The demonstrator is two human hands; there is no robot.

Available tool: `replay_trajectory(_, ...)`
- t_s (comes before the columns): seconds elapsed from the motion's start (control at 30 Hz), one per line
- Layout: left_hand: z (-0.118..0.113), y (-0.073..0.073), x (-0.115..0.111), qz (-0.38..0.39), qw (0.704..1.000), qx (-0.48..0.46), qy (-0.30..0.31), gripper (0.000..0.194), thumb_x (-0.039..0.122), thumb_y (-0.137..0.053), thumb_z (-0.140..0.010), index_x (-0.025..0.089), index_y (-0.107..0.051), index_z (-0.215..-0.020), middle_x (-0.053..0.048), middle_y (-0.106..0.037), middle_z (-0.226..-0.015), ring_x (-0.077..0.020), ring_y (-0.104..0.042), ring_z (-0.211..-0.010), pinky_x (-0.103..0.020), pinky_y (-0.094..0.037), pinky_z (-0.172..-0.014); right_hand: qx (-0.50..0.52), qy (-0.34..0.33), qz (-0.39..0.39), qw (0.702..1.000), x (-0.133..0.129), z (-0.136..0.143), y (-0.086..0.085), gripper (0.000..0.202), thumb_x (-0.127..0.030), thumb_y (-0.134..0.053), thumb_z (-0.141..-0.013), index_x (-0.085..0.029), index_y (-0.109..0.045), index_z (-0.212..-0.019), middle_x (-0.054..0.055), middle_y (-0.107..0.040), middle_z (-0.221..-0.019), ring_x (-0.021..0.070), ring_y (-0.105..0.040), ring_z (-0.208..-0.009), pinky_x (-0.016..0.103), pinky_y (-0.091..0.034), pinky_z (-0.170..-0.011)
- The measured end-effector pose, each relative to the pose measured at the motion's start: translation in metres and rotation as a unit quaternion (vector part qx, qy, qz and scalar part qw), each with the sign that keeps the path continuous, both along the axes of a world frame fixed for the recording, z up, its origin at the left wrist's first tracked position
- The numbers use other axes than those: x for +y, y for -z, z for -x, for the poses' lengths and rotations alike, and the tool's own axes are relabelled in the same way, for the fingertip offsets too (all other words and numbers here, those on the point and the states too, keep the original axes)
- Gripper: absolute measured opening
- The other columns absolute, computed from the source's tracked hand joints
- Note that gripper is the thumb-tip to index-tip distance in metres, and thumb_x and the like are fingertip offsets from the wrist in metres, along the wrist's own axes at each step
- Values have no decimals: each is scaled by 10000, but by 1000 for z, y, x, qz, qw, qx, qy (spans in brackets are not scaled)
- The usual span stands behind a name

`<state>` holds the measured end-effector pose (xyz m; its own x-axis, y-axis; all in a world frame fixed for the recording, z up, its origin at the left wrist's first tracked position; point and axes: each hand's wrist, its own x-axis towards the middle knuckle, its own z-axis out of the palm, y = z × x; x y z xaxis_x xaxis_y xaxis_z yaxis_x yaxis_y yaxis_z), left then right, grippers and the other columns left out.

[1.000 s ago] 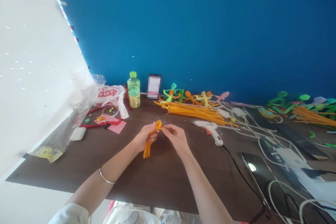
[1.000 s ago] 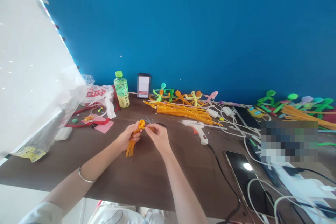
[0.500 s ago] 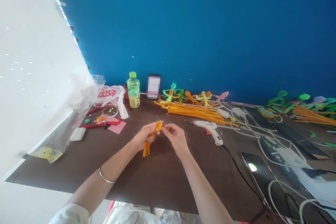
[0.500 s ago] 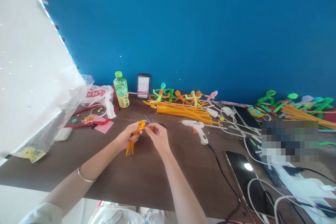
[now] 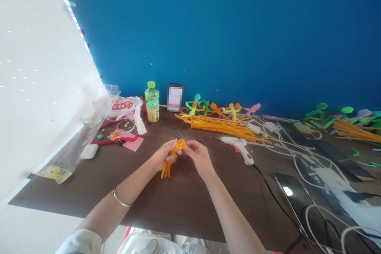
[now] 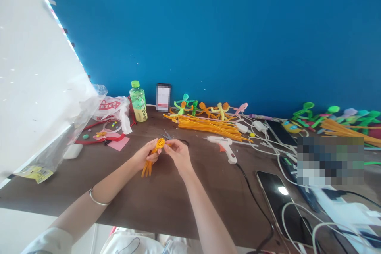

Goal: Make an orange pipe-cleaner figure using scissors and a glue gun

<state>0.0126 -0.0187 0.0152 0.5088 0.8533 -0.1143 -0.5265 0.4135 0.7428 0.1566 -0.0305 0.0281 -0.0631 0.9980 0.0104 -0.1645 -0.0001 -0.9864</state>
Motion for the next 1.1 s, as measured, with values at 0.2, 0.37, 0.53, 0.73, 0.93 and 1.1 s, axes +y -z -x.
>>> replay_trajectory(0.2, 2, -3, -2, -3, 999, 18, 43, 371, 481, -545, -746, 125, -497, -655, 44, -482, -463, 18, -175, -254, -164, -88, -303, 57, -44, 6, 997, 0, 1, 4, 271, -338, -731, -608, -194, -659, -826, 1, -627, -734, 97, -497, -591, 248, -420, -591)
replay_trajectory(0.37, 1, -3, -2, 24, 997, 38, 69, 428, 522, -482, -769, 126, -498, -608, 79, -321, -340, -5, -177, -248, -166, -117, -307, 39, -55, -12, 998, 1, 0, 5, 260, -377, -706, -630, -187, -665, -803, -3, -605, -677, 101, -478, -568, 259, -418, -584)
replay_trajectory(0.53, -4, -6, -3, 7, 999, 48, 5, 350, 481, -579, -718, 137, -531, -758, 9, -579, -598, 5, -294, -280, -149, -128, -297, 20, -25, -36, 999, 2, 0, 7, 247, -399, -684, -651, -182, -630, -759, 2, -596, -652, 117, -513, -589, 264, -435, -591)
replay_trajectory(0.73, -7, -8, -7, -64, 986, 110, -105, 359, 421, -680, -637, 124, -572, -808, -29, -622, -682, -88, -545, -497, -203, -422, -480, -37, 45, -54, 997, -2, 3, 2, 253, -423, -661, -662, -185, -602, -729, 21, -615, -687, 146, -553, -632, 280, -458, -596)
replay_trajectory(0.93, -8, -7, -6, -73, 983, 107, -130, 326, 391, -680, -644, 103, -615, -782, -22, -581, -657, -62, -481, -498, -189, -353, -463, -101, 65, -74, 990, -6, 4, -5, 246, -413, -637, -680, -175, -630, -741, 41, -623, -711, 165, -557, -657, 310, -471, -641)
replay_trajectory(1.1, -8, -6, -5, -52, 990, 65, -110, 315, 389, -667, -661, 91, -615, -746, -10, -517, -646, -25, -363, -473, -172, -221, -409, -92, 47, -82, 991, -5, 3, -4, 236, -414, -621, -693, -188, -647, -756, 20, -586, -702, 137, -518, -609, 296, -467, -624)
